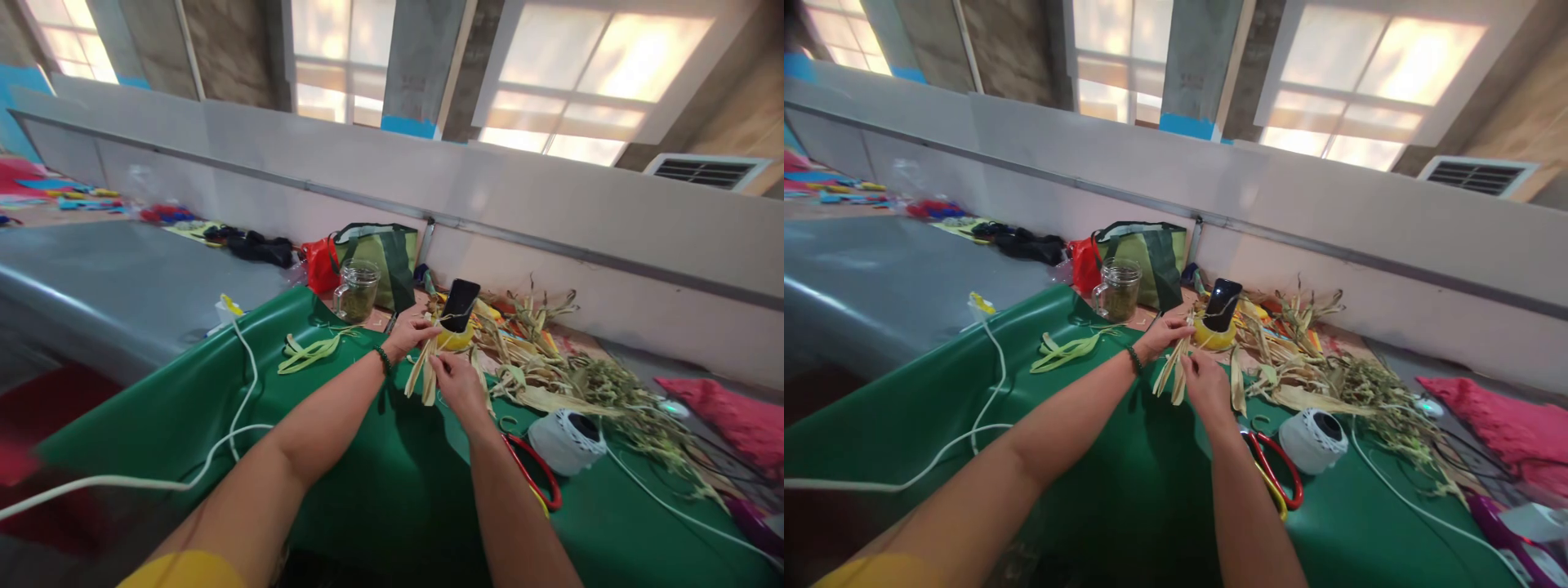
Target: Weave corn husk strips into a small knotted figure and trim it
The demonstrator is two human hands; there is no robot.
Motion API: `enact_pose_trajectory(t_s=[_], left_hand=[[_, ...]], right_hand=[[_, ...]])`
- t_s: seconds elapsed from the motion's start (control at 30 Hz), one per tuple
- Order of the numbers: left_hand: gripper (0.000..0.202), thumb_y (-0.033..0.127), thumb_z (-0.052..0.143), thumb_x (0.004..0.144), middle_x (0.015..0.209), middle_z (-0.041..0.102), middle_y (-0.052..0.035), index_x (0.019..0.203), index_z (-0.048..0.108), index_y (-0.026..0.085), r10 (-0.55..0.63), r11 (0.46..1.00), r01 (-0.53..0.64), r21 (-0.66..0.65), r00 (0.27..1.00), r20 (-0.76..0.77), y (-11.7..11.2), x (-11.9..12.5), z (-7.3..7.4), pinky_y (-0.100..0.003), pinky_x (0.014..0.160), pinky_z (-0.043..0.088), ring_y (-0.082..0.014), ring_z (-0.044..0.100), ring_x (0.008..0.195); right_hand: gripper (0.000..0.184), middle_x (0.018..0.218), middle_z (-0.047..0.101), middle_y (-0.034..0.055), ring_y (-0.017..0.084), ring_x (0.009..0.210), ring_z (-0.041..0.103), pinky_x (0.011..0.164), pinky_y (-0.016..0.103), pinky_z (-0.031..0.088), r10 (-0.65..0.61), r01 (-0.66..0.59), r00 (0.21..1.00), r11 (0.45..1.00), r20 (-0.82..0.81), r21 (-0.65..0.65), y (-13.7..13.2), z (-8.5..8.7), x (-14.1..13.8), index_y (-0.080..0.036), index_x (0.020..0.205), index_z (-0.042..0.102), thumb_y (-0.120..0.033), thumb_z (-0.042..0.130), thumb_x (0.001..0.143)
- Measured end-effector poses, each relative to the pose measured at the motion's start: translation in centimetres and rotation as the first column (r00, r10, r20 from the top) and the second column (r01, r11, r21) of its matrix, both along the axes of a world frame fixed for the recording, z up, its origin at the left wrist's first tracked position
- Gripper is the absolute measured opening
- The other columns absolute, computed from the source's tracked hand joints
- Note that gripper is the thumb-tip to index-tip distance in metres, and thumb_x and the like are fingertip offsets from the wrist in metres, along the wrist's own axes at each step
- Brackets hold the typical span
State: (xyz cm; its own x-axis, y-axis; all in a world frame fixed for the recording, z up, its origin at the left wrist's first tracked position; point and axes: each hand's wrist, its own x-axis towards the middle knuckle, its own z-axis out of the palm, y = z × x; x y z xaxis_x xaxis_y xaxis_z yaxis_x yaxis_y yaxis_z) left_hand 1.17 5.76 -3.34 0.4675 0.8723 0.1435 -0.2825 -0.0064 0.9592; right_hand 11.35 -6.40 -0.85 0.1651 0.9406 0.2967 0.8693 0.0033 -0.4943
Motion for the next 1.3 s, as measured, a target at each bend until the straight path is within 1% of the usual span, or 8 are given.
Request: enact_pose_trajectory(t_s=[0.13, 0.3, 0.47, 0.6, 0.73, 0.9, 1.07, 1.3], left_hand=[[0.047, 0.047, 0.084, 0.050, 0.059, 0.055, 0.0025, 0.071, 0.063, 0.011, -0.087, 0.995, 0.088, -0.048, 0.996, 0.026, 0.0, -0.5, 0.4, -0.022, 0.055, 0.037, -0.0069, 0.050, 0.054], [0.050, 0.049, 0.084, 0.049, 0.056, 0.055, 0.0032, 0.066, 0.055, 0.012, -0.137, 0.990, 0.136, -0.037, 0.990, -0.031, -0.3, -0.5, 0.6, -0.021, 0.052, 0.037, -0.0063, 0.049, 0.051], [0.047, 0.042, 0.086, 0.049, 0.055, 0.053, 0.0052, 0.064, 0.053, 0.012, -0.129, 0.992, 0.128, -0.018, 0.990, -0.057, -0.1, -1.0, 1.0, -0.020, 0.052, 0.037, -0.0047, 0.048, 0.050], [0.048, 0.033, 0.089, 0.046, 0.068, 0.064, -0.0007, 0.081, 0.067, 0.008, -0.202, 0.979, 0.195, -0.059, 0.971, -0.131, 0.4, -2.4, 1.7, -0.021, 0.059, 0.043, -0.0062, 0.054, 0.056], [0.059, 0.032, 0.090, 0.045, 0.076, 0.069, -0.0036, 0.096, 0.070, 0.010, -0.265, 0.964, 0.258, -0.064, 0.952, -0.154, 0.8, -3.4, 2.0, -0.022, 0.064, 0.046, -0.0096, 0.061, 0.064], [0.056, 0.045, 0.088, 0.045, 0.072, 0.069, -0.0061, 0.082, 0.068, 0.008, -0.191, 0.981, 0.183, -0.070, 0.971, -0.144, 1.2, -3.6, 1.9, -0.024, 0.062, 0.047, -0.0137, 0.065, 0.066], [0.046, 0.042, 0.087, 0.048, 0.058, 0.062, -0.0004, 0.070, 0.064, 0.009, -0.069, 0.997, 0.074, 0.014, 0.971, -0.231, 1.5, -3.4, 1.9, -0.021, 0.053, 0.040, -0.0069, 0.053, 0.051], [0.041, 0.040, 0.085, 0.053, 0.059, 0.062, -0.0011, 0.070, 0.063, 0.009, -0.165, 0.985, 0.174, 0.006, 0.946, -0.278, 0.9, -3.2, 2.2, -0.021, 0.051, 0.035, -0.0065, 0.052, 0.052]], right_hand=[[0.035, 0.068, 0.066, 0.0053, 0.019, 0.065, 0.060, 0.064, 0.030, 0.044, 0.020, 0.018, 0.953, 0.992, -0.303, 0.122, 0.5, -1.9, 0.9, -0.019, 0.074, 0.060, -0.043, 0.037, 0.086], [0.039, 0.067, 0.066, 0.0038, 0.019, 0.059, 0.061, 0.056, 0.030, 0.050, 0.069, -0.053, 0.747, 0.998, -0.661, 0.044, 1.1, -2.4, 0.8, -0.018, 0.085, 0.060, -0.056, 0.053, 0.077], [0.046, 0.056, 0.061, 0.0016, 0.015, 0.050, 0.054, 0.049, 0.027, 0.046, 0.103, -0.110, 0.736, 0.993, -0.669, 0.032, 1.5, -2.2, 1.4, -0.018, 0.061, 0.058, -0.063, 0.066, 0.063], [0.047, 0.052, 0.061, 0.0019, 0.013, 0.044, 0.052, 0.045, 0.026, 0.043, 0.043, -0.084, 0.686, 0.996, -0.726, -0.021, 1.6, -1.8, 2.1, -0.018, 0.063, 0.060, -0.064, 0.067, 0.062], [0.051, 0.046, 0.056, -0.0003, 0.010, 0.039, 0.046, 0.041, 0.023, 0.037, 0.035, -0.052, 0.715, 0.999, -0.699, -0.003, 1.6, -1.7, 2.3, -0.018, 0.057, 0.056, -0.068, 0.065, 0.062], [0.052, 0.050, 0.057, -0.0019, 0.009, 0.041, 0.046, 0.040, 0.021, 0.036, 0.096, -0.117, 0.670, 0.993, -0.736, 0.023, 1.5, -1.5, 1.9, -0.016, 0.069, 0.063, -0.066, 0.072, 0.055], [0.055, 0.055, 0.064, 0.0040, 0.011, 0.041, 0.051, 0.042, 0.023, 0.040, 0.058, -0.198, 0.588, 0.977, -0.807, -0.074, 1.2, -1.2, 1.6, -0.015, 0.071, 0.066, -0.069, 0.062, 0.066], [0.042, 0.047, 0.058, -0.0008, 0.011, 0.043, 0.050, 0.044, 0.023, 0.040, 0.074, -0.203, 0.641, 0.976, -0.764, -0.076, 1.6, -2.3, 1.4, -0.018, 0.053, 0.055, -0.052, 0.080, 0.050]])
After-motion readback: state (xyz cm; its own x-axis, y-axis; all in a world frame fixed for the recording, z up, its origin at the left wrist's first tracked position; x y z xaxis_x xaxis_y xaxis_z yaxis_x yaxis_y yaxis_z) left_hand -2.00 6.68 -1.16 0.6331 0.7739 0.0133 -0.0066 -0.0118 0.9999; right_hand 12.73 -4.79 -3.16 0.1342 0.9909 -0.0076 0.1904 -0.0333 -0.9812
